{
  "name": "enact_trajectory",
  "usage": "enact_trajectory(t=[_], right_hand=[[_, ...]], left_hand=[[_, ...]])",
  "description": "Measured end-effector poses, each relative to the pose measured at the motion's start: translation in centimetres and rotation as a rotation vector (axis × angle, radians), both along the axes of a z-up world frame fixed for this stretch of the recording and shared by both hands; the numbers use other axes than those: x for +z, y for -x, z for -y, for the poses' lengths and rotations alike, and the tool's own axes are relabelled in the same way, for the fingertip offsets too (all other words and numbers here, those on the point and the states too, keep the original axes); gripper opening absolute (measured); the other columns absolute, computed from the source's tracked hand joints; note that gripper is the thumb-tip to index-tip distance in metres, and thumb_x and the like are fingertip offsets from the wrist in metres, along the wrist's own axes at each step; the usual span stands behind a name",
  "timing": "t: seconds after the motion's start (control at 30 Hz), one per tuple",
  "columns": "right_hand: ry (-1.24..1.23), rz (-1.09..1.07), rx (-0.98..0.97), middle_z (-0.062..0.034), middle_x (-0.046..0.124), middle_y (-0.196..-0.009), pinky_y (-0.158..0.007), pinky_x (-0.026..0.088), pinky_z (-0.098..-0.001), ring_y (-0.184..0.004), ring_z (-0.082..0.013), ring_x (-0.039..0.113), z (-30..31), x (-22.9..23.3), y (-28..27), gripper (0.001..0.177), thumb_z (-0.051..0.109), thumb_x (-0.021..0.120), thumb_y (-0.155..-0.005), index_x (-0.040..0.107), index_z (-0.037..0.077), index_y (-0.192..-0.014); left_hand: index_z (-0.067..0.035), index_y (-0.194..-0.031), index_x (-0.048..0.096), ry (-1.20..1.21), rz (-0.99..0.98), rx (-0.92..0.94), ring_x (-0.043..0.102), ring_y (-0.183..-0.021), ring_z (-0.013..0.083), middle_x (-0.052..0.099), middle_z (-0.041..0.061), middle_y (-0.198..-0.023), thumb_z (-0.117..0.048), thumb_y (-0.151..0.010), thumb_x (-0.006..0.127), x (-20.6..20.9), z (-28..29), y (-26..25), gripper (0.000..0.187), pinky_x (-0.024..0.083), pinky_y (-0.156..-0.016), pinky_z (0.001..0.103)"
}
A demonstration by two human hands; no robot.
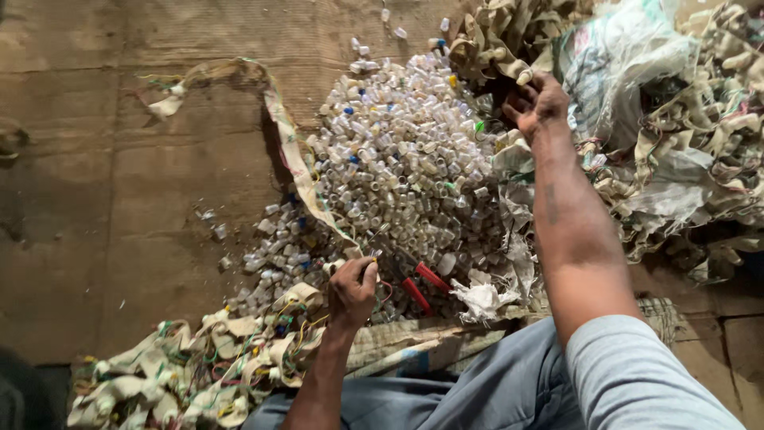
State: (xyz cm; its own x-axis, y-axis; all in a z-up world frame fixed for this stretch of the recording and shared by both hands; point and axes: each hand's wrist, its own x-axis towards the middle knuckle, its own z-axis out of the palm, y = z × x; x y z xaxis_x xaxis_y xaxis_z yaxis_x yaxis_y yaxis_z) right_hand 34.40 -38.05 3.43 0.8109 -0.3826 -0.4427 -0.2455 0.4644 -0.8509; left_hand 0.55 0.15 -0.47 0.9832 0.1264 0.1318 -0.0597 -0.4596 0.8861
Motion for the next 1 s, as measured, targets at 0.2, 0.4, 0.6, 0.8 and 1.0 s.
enact_trajectory(t=[0.2, 0.4, 0.6, 0.8, 1.0], right_hand=[[0.776, 0.388, 0.301, -0.0202, 0.064, -0.119, -0.094, 0.054, -0.0412, -0.105, -0.0242, 0.066, -4.7, 5.3, 9.4, 0.035, 0.021, 0.066, -0.102, 0.053, -0.001, -0.126], [0.456, -0.093, 1.141, -0.0279, 0.063, -0.127, -0.083, 0.061, -0.0506, -0.097, -0.0352, 0.07, -11.3, 8.3, 27.0, 0.057, 0.04, 0.064, -0.102, 0.056, -0.001, -0.142], [1.306, 0.452, 0.828, -0.0223, 0.057, -0.141, -0.099, 0.052, -0.0469, -0.12, -0.0349, 0.059, -15.0, 8.4, 31.4, 0.047, 0.034, 0.06, -0.106, 0.055, 0.005, -0.143], [1.581, 0.052, 1.08, -0.0166, 0.068, -0.099, -0.079, 0.056, -0.0466, -0.09, -0.0308, 0.065, -18.4, -0.5, 36.3, 0.037, 0.039, 0.07, -0.095, 0.068, 0.003, -0.1], [1.9, 0.317, 0.907, -0.0148, 0.064, -0.098, -0.069, 0.054, -0.0496, -0.088, -0.035, 0.064, -18.5, -6.2, 35.6, 0.022, 0.03, 0.071, -0.084, 0.072, 0.008, -0.082]], left_hand=[[-0.001, -0.104, 0.074, 0.094, 0.024, 0.055, 0.072, -0.089, 0.0347, 0.074, 0.017, -0.097, -0.018, -0.097, 0.065, -0.5, -0.5, 0.0, 0.02, 0.055, -0.077, 0.042], [0.0, -0.108, 0.072, 0.311, -0.065, 0.201, 0.076, -0.084, 0.0302, 0.076, 0.014, -0.093, -0.02, -0.098, 0.063, 0.3, -1.3, 0.1, 0.024, 0.057, -0.074, 0.039], [-0.002, -0.108, 0.073, 0.266, -0.063, 0.266, 0.078, -0.087, 0.0282, 0.077, 0.013, -0.098, -0.018, -0.097, 0.063, 1.1, -2.6, 1.8, 0.023, 0.059, -0.074, 0.039], [-0.002, -0.108, 0.076, -0.058, 0.241, 0.413, 0.072, -0.091, 0.0358, 0.075, 0.018, -0.101, -0.015, -0.095, 0.067, 0.6, -4.2, 2.2, 0.02, 0.056, -0.081, 0.043], [-0.004, -0.103, 0.076, 0.035, 0.188, 0.342, 0.072, -0.086, 0.034, 0.074, 0.017, -0.096, -0.018, -0.094, 0.07, 1.2, -3.5, 2.8, 0.018, 0.056, -0.077, 0.042]])
